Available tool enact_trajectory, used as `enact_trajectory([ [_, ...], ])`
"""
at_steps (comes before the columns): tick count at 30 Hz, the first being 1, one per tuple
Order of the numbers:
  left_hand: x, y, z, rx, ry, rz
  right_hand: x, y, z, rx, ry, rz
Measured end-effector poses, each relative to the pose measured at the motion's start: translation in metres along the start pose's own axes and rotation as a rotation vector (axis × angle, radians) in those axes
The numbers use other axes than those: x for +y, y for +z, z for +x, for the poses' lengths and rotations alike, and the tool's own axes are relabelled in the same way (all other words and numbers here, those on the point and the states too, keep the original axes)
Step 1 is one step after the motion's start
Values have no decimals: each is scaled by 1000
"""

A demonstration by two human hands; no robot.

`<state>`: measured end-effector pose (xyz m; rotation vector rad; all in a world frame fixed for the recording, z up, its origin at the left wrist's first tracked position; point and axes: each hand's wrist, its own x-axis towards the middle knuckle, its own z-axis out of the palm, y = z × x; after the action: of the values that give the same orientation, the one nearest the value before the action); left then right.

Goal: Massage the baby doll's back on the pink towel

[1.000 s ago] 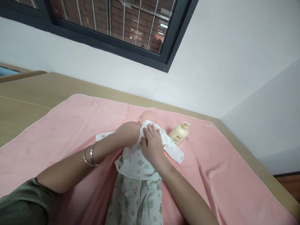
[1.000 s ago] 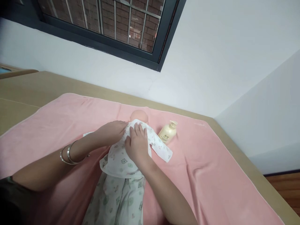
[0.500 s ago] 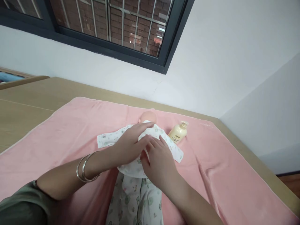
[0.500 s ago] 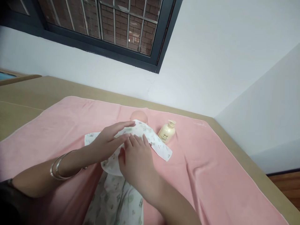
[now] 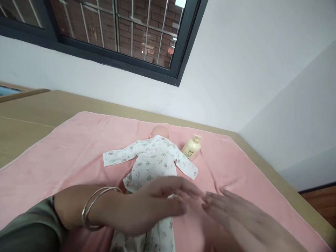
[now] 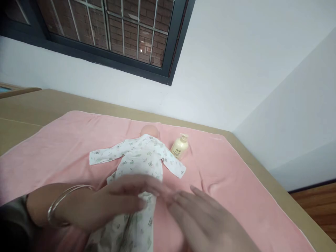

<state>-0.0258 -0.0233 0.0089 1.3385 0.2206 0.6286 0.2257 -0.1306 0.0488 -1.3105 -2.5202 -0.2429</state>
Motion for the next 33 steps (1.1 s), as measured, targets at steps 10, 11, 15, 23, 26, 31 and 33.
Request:
enact_trajectory([
  [10,-2,-27,124,354,-452,-584,93,28,70,-132,808,8],
  [11,-5,-32,137,406,-454,-576,100,35,75,-122,852,-4],
  [15,-18,-48,179,538,-388,-493,113,60,93,-73,764,32],
  [23,-26,-55,185,500,-315,-537,129,107,128,-76,615,36],
  [26,-19,-58,151,493,-310,-490,127,107,132,-110,622,-4],
  [31,1,-57,81,388,-329,-368,89,89,145,-24,665,42],
  [33,9,-49,57,308,-287,-305,59,83,154,86,567,125],
])
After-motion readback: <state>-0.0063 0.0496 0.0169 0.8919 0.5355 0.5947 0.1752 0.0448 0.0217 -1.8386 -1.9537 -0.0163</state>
